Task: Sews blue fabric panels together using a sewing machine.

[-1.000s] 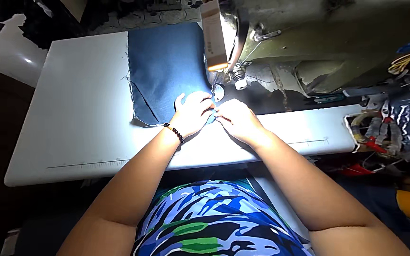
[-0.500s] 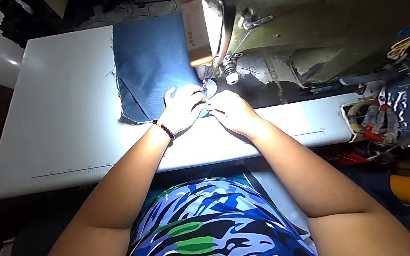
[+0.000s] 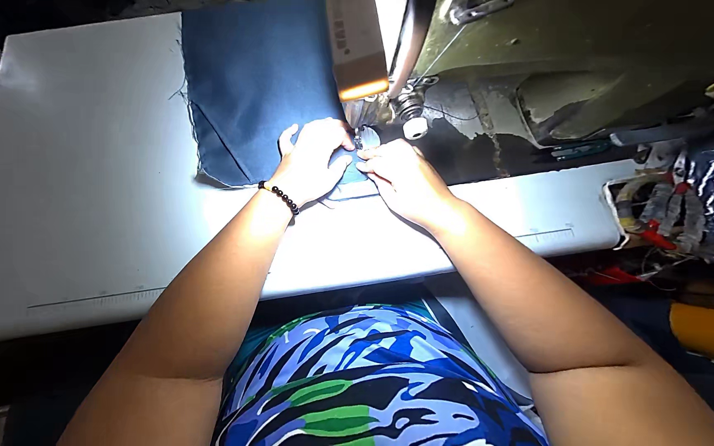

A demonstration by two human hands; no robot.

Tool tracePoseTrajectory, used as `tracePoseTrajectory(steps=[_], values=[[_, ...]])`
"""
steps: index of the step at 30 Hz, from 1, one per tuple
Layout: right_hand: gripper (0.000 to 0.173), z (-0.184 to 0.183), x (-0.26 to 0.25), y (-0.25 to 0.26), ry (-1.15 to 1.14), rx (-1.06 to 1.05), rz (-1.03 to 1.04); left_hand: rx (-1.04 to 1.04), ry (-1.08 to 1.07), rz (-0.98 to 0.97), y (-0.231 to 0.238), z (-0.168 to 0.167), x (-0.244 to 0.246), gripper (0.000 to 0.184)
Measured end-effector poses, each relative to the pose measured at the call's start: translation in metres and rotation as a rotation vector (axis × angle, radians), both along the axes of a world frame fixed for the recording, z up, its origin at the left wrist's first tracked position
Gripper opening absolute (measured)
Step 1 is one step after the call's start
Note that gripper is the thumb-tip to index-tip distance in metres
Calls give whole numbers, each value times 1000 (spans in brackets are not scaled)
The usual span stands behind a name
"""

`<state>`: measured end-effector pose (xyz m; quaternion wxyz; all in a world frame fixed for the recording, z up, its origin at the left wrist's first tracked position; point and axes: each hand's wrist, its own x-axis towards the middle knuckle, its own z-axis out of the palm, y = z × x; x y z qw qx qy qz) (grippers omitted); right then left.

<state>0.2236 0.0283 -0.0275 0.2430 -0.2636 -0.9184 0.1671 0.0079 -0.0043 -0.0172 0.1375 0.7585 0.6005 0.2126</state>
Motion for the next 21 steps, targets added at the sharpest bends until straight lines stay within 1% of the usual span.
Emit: tracePoseTrajectory(steps=[6,11,13,17,21], values=[[33,1,0,-1,-6,5,6,-33,8,24,14,4,-4,34],[32,1,0,-1,-13,26,4,-49,73,34,29,4,-9,34],[32,0,0,-2,-24,31,-1,-43,103,34,30,5,-9,35],[34,2,-1,-3,-38,25,-14,-16,180,65,27,3,-6,47],[33,1,-2,-4,-59,40,-28,22,195,72,25,1,-4,44]])
